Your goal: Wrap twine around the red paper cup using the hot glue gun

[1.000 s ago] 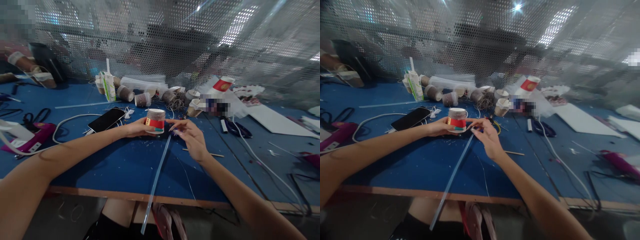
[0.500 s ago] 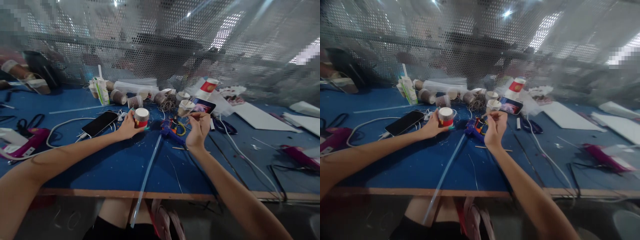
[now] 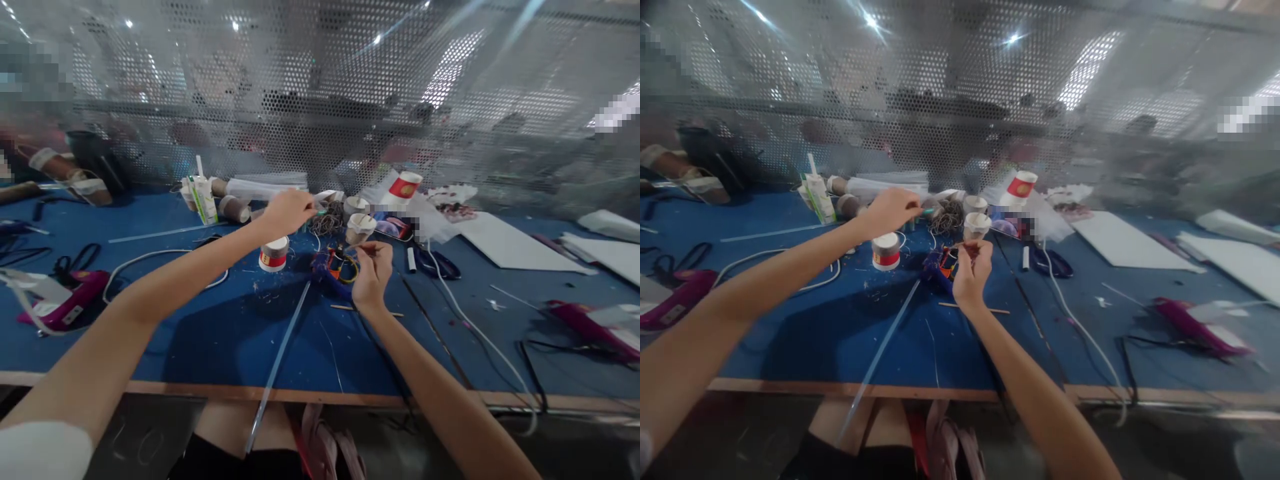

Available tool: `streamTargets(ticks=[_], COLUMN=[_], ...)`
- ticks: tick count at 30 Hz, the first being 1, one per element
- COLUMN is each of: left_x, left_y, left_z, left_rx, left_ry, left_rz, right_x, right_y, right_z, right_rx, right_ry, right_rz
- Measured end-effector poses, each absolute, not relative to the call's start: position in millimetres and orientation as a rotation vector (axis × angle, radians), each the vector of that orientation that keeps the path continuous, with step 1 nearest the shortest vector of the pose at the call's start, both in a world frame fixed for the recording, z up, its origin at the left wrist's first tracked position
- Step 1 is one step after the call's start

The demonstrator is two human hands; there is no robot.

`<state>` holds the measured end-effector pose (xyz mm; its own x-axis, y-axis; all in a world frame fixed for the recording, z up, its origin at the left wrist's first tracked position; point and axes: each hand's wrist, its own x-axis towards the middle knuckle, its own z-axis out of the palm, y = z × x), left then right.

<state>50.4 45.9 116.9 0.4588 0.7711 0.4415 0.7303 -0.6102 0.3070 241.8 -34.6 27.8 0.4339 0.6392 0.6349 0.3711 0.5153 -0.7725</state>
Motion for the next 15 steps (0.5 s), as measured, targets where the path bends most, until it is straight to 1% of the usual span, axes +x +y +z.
streamTargets(ticks=[2, 4, 9, 15], left_x=[80, 107, 142, 145], left_y=[72, 94, 126, 149], left_z=[119, 112, 90, 101], left_rx=[2.719, 2.808, 2.793, 2.788], left_ry=[1.301, 1.283, 1.313, 1.316], left_rz=[0.603, 0.459, 0.364, 0.297], right_x=[242, 242, 245, 248], right_y=[-36, -38, -42, -43], right_z=[25, 23, 21, 23], right_rx=[-1.090, -1.109, -1.137, -1.147], right_ry=[-1.198, -1.229, -1.286, -1.349], right_rz=[0.228, 0.227, 0.216, 0.193])
